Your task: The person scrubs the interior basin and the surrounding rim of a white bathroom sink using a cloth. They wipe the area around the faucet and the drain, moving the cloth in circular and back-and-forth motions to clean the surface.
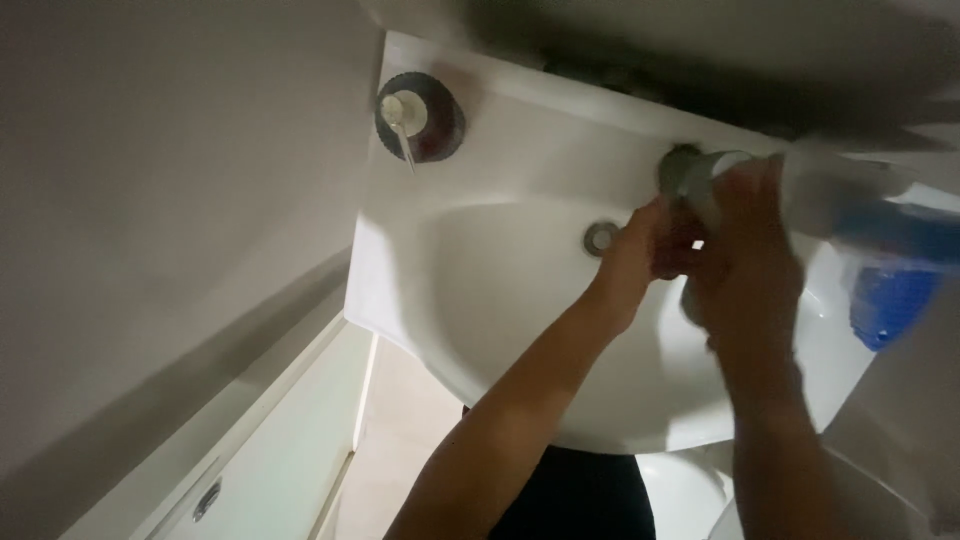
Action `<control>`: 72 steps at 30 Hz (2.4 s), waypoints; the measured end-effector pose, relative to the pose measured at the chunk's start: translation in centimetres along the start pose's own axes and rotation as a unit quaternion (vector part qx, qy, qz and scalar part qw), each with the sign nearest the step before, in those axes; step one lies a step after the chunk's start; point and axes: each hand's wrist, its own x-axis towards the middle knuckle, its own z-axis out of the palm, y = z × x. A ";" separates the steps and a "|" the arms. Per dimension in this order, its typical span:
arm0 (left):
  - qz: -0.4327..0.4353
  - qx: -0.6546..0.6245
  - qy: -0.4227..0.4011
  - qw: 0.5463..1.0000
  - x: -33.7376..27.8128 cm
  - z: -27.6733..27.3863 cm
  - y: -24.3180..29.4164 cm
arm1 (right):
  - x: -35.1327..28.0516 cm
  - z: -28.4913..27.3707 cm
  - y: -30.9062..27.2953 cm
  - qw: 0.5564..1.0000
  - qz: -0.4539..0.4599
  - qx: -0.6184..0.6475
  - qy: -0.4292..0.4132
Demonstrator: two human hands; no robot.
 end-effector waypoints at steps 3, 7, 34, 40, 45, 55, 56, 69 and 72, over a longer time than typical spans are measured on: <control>0.025 0.030 -0.001 0.999 0.0 0.3 0.3 | 1.5 0.5 1.4 0.996 -0.088 -0.005 0.018; 0.003 0.011 0.025 1.000 1.1 -0.6 -0.5 | -0.5 0.1 -0.6 0.999 0.006 -0.051 0.004; -0.010 0.097 0.038 0.994 -0.1 0.0 0.5 | -1.5 -0.9 -1.7 0.993 0.076 -0.054 -0.078; 0.032 0.124 0.010 0.992 -0.5 -0.4 -0.7 | -0.6 0.3 0.6 0.998 -0.043 -0.032 0.015; 0.046 0.017 0.000 0.999 0.4 -1.8 -2.7 | -4.2 0.2 -1.2 0.999 0.046 -0.019 0.001; 0.046 0.080 0.028 0.995 -3.7 -0.5 -1.8 | -2.6 1.0 0.3 0.990 -0.119 -0.013 0.069; 0.068 0.083 -0.003 0.994 -4.2 -0.3 -1.6 | -2.9 1.1 0.5 0.985 -0.152 0.012 0.084; 0.459 0.528 0.511 0.500 -14.3 -19.6 -9.3 | -18.4 6.7 16.6 0.910 0.035 -0.243 -0.334; 0.284 0.446 0.633 0.565 -12.6 -26.5 -12.7 | -24.2 14.8 21.0 0.943 0.130 -0.115 -0.283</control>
